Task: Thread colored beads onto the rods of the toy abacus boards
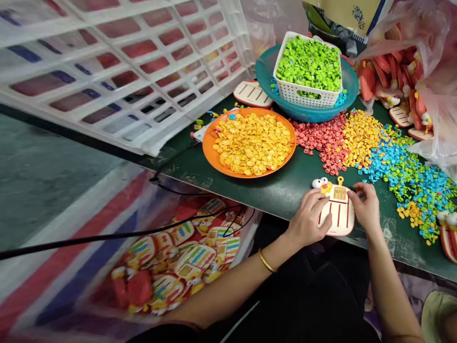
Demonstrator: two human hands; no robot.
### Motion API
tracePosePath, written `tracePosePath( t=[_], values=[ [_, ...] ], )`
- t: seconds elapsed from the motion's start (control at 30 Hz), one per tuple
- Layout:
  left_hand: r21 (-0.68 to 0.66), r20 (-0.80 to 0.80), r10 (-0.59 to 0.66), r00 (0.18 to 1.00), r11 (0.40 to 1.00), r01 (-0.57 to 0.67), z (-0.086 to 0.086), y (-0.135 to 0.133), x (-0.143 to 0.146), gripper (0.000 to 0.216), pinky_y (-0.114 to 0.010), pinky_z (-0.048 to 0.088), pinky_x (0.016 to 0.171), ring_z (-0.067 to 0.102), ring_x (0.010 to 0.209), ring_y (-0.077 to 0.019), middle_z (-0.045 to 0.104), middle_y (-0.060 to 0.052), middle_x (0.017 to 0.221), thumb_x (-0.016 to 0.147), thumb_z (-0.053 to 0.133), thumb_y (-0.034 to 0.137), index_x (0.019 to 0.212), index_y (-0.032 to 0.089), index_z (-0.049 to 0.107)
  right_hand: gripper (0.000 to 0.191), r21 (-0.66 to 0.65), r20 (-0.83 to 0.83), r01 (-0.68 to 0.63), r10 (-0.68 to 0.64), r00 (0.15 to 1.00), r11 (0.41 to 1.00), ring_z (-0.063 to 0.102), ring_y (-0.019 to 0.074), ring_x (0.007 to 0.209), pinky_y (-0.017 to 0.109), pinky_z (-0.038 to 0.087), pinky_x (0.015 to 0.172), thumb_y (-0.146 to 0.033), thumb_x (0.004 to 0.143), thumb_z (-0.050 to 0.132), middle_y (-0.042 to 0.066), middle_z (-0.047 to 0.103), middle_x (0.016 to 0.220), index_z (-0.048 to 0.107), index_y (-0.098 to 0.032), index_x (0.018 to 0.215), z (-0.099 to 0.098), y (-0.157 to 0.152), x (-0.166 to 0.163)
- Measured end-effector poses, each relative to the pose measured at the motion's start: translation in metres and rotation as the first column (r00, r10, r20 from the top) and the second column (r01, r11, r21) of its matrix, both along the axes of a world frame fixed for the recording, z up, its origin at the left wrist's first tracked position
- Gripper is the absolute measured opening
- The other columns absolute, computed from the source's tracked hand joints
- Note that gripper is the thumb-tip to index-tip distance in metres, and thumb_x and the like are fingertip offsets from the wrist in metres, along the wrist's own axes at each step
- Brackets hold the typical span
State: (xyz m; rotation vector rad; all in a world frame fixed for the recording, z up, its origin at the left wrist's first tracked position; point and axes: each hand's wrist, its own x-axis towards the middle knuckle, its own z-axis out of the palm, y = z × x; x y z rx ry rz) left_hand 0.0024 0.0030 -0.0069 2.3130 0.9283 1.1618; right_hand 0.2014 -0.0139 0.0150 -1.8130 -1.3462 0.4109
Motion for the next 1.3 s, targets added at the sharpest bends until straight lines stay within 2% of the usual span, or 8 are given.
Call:
tracePosePath(
  t=[0.23,0.43,0.53,0.77,0.87,1.1,1.2,1.3],
  values=[
    [-0.065,-0.053,0.146,0.988,0.987,-0.149,0.001,-0.003,0.004,0.014,-0.048,0.05,0.092,0.051,0.104,-0.0288,0.053,-0.01,0.097,0.087,0.057,0.027,0.097,0.018,0.053,0.02,0.028,0.122,-0.248,0.242,0.962,0.968,0.062,0.0177,0.083,0.03,0.051,0.076,-0.025,0.093,0.054,0.004,0.063,0.086,0.073,-0.023,0.086,0.005,-0.016,-0.014],
    [-0.11,-0.045,0.05,0.998,0.992,-0.055,0.0,0.001,0.004,0.02,-0.044,0.048,0.096,0.051,0.108,-0.0265,0.057,-0.01,0.103,0.091,0.055,0.028,0.107,0.018,0.051,0.015,0.067,-0.007,-0.22,0.221,0.975,0.973,0.064,0.0177,0.08,0.03,0.052,0.073,-0.03,0.089,0.06,0.004,0.069,0.086,0.072,-0.022,0.086,0.01,0.02,-0.005],
    [-0.116,-0.127,0.028,0.991,0.992,-0.043,0.003,0.001,0.003,0.024,-0.045,0.045,0.098,0.051,0.115,-0.0279,0.06,-0.012,0.113,0.093,0.053,0.029,0.113,0.017,0.055,0.017,0.07,0.143,-0.147,0.136,0.98,0.987,0.063,0.0204,0.083,0.033,0.051,0.076,-0.029,0.088,0.058,0.007,0.07,0.09,0.073,-0.021,0.088,0.011,0.05,0.008],
    [-0.084,-0.229,-0.221,0.948,0.975,0.207,0.007,0.007,0.002,0.042,-0.048,0.039,0.107,0.047,0.132,-0.0266,0.057,-0.008,0.14,0.094,0.044,0.017,0.134,0.023,0.055,0.016,-0.123,0.364,-0.204,0.235,0.901,0.971,0.061,0.0224,0.081,0.036,0.048,0.077,-0.026,0.087,0.059,0.011,0.07,0.088,0.072,-0.017,0.091,0.005,0.099,0.012],
    [-0.067,-0.167,-0.168,0.972,0.985,0.159,0.006,0.007,0.002,0.042,-0.047,0.043,0.106,0.049,0.129,-0.0266,0.059,-0.011,0.135,0.094,0.043,0.017,0.134,0.019,0.056,0.02,-0.113,0.342,-0.182,0.211,0.916,0.977,0.059,0.0217,0.079,0.035,0.046,0.075,-0.029,0.089,0.056,0.01,0.068,0.085,0.072,-0.018,0.085,0.012,0.084,0.015],
    [-0.062,-0.082,-0.155,0.985,0.987,0.15,0.006,0.007,0.0,0.038,-0.046,0.047,0.106,0.049,0.124,-0.0274,0.059,-0.014,0.128,0.092,0.049,0.018,0.129,0.014,0.057,0.022,-0.02,-0.064,-0.033,0.032,0.997,0.999,0.06,0.0186,0.079,0.033,0.048,0.074,-0.04,0.085,0.063,0.004,0.064,0.084,0.07,-0.02,0.081,0.006,0.005,0.014],
    [-0.066,-0.085,-0.115,0.99,0.992,0.109,0.006,0.006,0.001,0.036,-0.046,0.046,0.106,0.048,0.122,-0.0279,0.058,-0.014,0.127,0.092,0.05,0.02,0.127,0.013,0.056,0.018,0.028,-0.023,0.028,-0.027,0.999,0.999,0.058,0.0178,0.077,0.032,0.048,0.072,-0.035,0.086,0.06,0.004,0.061,0.084,0.067,-0.02,0.081,0.002,-0.002,0.004],
    [-0.086,-0.108,-0.008,0.994,0.996,-0.002,0.005,0.003,0.004,0.033,-0.049,0.047,0.103,0.049,0.117,-0.0295,0.057,-0.015,0.121,0.091,0.051,0.023,0.122,0.013,0.056,0.021,0.023,0.123,-0.082,0.078,0.989,0.996,0.058,0.0188,0.082,0.032,0.048,0.076,-0.029,0.093,0.051,0.005,0.06,0.086,0.067,-0.02,0.084,0.004,-0.001,-0.001]
  ],
)
